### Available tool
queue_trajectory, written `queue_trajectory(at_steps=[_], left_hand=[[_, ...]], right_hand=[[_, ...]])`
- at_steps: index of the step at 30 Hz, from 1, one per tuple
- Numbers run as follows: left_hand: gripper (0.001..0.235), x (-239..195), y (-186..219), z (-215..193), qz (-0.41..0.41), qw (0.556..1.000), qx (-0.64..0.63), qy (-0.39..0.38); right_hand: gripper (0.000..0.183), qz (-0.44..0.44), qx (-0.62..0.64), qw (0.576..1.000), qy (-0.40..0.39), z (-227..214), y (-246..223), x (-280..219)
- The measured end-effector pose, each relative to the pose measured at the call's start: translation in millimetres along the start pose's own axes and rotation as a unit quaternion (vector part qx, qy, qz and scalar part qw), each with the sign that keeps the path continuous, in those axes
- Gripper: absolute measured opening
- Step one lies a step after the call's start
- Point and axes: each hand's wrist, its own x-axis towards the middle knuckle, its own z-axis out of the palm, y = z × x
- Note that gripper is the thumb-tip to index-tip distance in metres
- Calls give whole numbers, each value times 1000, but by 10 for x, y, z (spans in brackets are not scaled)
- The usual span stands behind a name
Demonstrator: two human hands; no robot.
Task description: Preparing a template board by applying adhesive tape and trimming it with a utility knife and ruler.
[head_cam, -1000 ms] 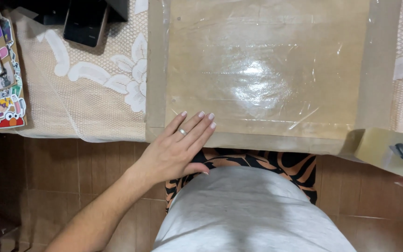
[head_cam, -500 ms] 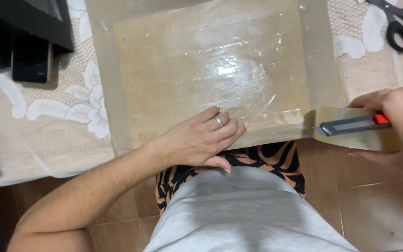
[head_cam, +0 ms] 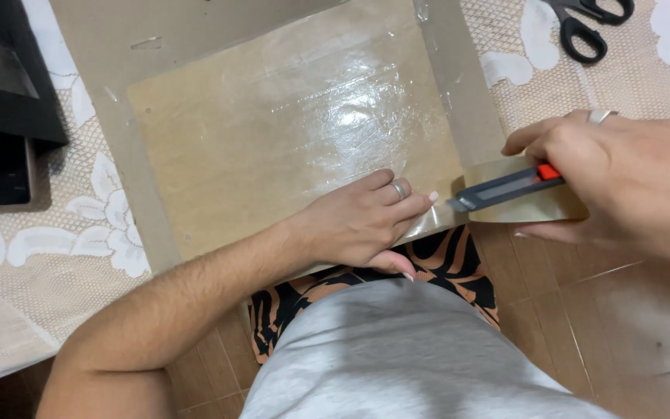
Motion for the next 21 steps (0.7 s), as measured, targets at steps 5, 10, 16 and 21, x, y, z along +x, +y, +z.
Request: queue_trajectory(at_steps=[5, 10, 16, 21], left_hand=[[91, -37, 6, 18, -17, 1000, -18, 11], [89, -51, 19, -18, -33, 999, -5, 2], [88, -66, 38, -33, -33, 999, 9, -17], [83, 32, 4, -66, -11, 999, 2, -39]], right_hand=[[74, 16, 190, 981, 19, 189, 253, -209], [84, 84, 221, 971, 36, 560, 516, -497], [42, 197, 136, 968, -69, 688, 764, -474], [74, 190, -34, 975, -113, 407, 556, -332]])
